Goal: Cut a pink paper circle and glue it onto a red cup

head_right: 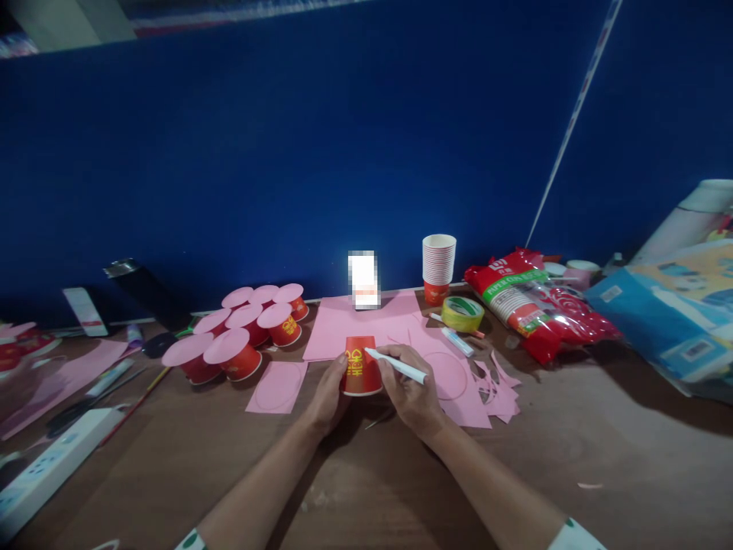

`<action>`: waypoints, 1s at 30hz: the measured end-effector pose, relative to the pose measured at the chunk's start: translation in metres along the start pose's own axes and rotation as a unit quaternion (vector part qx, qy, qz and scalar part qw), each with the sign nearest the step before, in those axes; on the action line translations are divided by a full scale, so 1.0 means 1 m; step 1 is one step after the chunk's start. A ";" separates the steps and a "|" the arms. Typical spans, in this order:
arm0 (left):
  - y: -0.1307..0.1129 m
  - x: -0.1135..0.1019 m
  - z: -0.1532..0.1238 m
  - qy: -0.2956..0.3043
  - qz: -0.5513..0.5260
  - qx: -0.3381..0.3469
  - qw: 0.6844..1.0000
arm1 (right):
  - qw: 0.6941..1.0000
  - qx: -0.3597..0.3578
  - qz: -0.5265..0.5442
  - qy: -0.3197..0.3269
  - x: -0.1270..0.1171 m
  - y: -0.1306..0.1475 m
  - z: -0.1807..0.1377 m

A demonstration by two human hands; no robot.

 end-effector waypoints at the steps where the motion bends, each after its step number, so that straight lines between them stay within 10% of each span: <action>1: 0.000 0.000 0.000 -0.001 0.003 0.000 1.000 | 1.000 0.001 0.000 0.000 0.000 0.001 0.000; 21: -0.001 -0.003 0.001 -0.013 0.000 0.006 1.000 | 0.999 0.003 0.015 0.034 0.005 0.001 0.000; 30: 0.004 -0.005 0.002 -0.008 0.013 -0.008 1.000 | 0.982 0.129 0.134 0.032 0.013 -0.027 -0.007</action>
Point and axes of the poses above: each hand's wrist, its own z-axis towards the middle knuckle, its own x-axis out of the palm, y = z × x, the point moved 10 cm from there along z, towards the middle knuckle, and after that the axes turned 8 degrees about -z, right-handed, at the moved point
